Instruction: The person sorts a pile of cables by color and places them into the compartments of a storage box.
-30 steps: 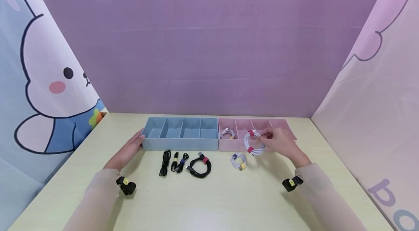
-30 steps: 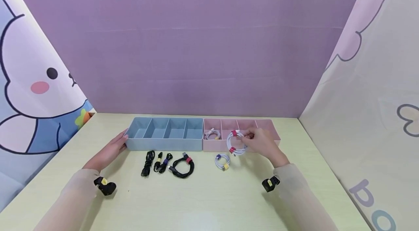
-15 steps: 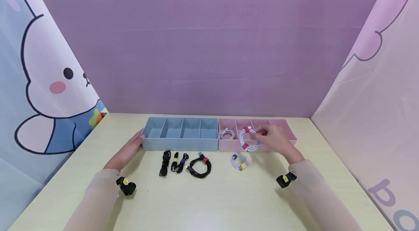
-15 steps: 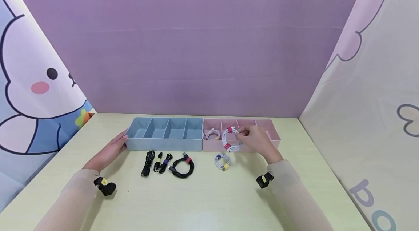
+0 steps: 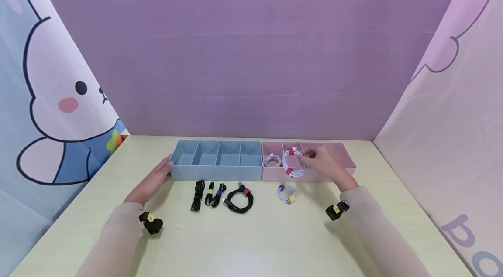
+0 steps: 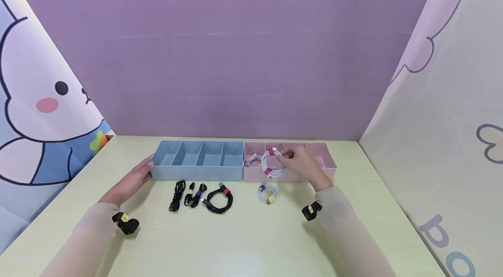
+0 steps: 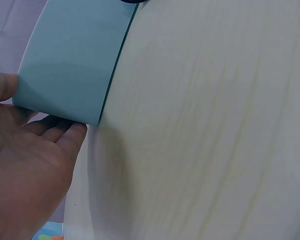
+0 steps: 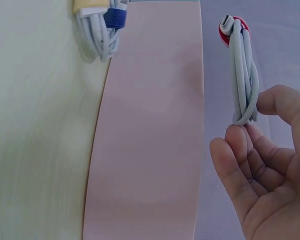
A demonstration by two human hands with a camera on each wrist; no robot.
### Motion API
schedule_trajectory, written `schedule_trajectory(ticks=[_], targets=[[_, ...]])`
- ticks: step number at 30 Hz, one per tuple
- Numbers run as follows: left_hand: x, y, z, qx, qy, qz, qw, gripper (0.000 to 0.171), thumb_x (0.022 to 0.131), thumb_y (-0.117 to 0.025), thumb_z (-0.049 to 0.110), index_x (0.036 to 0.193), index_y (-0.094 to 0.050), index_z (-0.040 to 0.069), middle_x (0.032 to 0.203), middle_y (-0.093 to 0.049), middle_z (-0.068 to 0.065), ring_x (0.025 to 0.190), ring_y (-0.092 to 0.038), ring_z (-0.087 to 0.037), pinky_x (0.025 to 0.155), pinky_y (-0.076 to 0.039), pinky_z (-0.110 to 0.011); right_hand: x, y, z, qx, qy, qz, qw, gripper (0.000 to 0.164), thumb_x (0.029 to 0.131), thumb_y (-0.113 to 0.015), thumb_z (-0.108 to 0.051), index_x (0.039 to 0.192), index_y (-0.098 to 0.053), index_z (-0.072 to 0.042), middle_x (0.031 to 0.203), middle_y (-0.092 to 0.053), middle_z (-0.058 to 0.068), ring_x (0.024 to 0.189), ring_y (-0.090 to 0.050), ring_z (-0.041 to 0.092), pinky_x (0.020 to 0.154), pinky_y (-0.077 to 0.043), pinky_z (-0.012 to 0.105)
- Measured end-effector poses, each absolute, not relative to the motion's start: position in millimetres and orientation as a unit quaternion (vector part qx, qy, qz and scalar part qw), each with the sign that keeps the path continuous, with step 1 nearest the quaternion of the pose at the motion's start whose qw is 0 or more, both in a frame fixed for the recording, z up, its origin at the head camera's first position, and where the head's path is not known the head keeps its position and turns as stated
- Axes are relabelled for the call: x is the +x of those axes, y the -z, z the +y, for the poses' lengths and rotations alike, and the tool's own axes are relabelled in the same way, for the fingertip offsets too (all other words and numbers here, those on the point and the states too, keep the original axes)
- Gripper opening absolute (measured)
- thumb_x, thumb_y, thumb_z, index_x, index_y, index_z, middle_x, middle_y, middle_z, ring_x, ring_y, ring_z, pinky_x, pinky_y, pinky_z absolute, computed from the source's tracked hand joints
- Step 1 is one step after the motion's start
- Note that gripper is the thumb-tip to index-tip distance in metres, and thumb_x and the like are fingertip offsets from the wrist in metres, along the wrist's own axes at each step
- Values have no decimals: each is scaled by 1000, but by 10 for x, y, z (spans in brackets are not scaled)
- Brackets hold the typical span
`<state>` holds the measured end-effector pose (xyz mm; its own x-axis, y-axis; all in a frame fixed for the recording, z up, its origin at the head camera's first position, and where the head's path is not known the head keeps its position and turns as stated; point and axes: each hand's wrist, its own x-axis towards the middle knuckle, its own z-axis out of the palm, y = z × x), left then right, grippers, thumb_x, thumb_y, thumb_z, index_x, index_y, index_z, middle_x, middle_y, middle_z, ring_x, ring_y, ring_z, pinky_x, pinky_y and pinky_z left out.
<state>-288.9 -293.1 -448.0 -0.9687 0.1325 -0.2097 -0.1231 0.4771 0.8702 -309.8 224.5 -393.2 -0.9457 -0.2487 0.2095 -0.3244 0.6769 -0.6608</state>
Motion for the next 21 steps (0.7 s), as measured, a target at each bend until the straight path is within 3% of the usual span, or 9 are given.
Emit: schedule_trajectory(ticks=[21], targets=[[-2876,4455,-2919,2,-508,852,123,70,107,-23,56,161,9,25,167,10,-13,151,-2,-39,121,-15,-56,-3183,3920,2086,163,-414,-895,26,18,94,-69,-17,103,-70,-1,91,-69,13,76,-63,20,66,-59,30]])
